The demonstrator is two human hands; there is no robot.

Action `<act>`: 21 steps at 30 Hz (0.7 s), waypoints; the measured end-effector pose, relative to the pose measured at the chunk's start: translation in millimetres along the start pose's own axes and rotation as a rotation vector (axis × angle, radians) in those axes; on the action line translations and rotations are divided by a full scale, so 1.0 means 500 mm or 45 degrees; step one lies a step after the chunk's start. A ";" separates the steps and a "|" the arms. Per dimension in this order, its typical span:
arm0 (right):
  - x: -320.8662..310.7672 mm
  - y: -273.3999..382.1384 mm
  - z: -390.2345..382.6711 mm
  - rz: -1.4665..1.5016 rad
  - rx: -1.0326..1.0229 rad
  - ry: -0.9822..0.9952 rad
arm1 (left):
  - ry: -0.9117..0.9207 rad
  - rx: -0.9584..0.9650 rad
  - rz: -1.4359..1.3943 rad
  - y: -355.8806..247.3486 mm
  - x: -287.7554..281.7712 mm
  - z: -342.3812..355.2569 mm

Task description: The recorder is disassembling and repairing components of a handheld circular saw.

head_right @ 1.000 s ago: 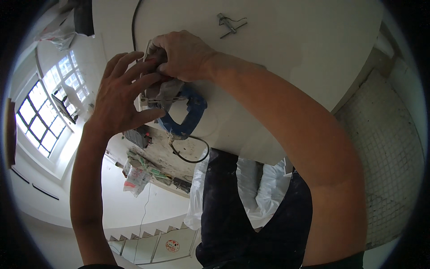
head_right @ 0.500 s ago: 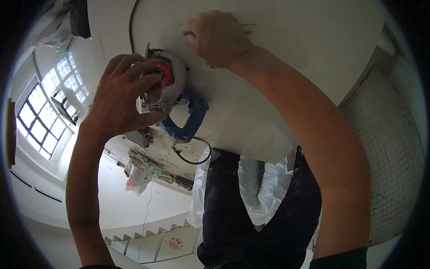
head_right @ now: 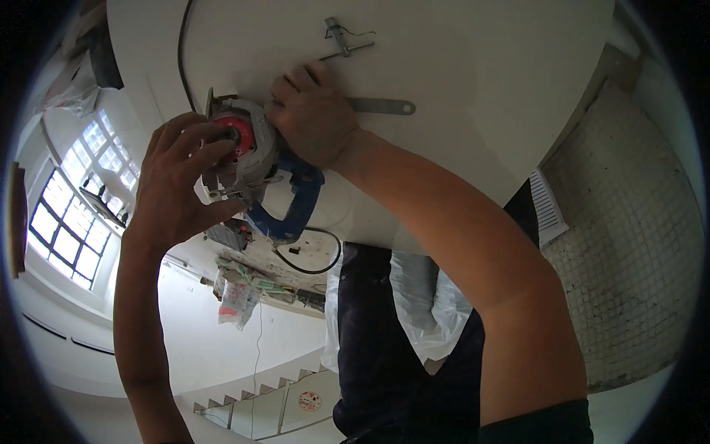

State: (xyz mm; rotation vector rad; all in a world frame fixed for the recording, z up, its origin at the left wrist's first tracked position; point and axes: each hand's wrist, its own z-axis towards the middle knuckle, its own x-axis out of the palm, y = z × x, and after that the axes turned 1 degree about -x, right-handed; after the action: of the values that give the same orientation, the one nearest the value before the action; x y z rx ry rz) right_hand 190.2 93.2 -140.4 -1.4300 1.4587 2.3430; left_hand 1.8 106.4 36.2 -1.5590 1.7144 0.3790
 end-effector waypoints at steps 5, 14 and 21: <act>0.001 0.004 0.000 0.077 0.035 -0.017 | 0.006 -0.019 -0.006 0.001 0.003 -0.002; -0.024 -0.013 0.015 0.031 -0.097 0.109 | 0.115 -0.036 0.040 -0.010 -0.020 0.003; -0.063 0.020 0.082 0.765 0.517 0.064 | 0.110 -0.044 0.038 -0.016 -0.022 0.007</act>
State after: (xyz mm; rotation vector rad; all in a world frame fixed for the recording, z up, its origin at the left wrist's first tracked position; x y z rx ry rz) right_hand 176.0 129.9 -105.6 -1.0523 2.4763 2.0695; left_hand 9.9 114.9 43.5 -1.5968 1.8073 0.3626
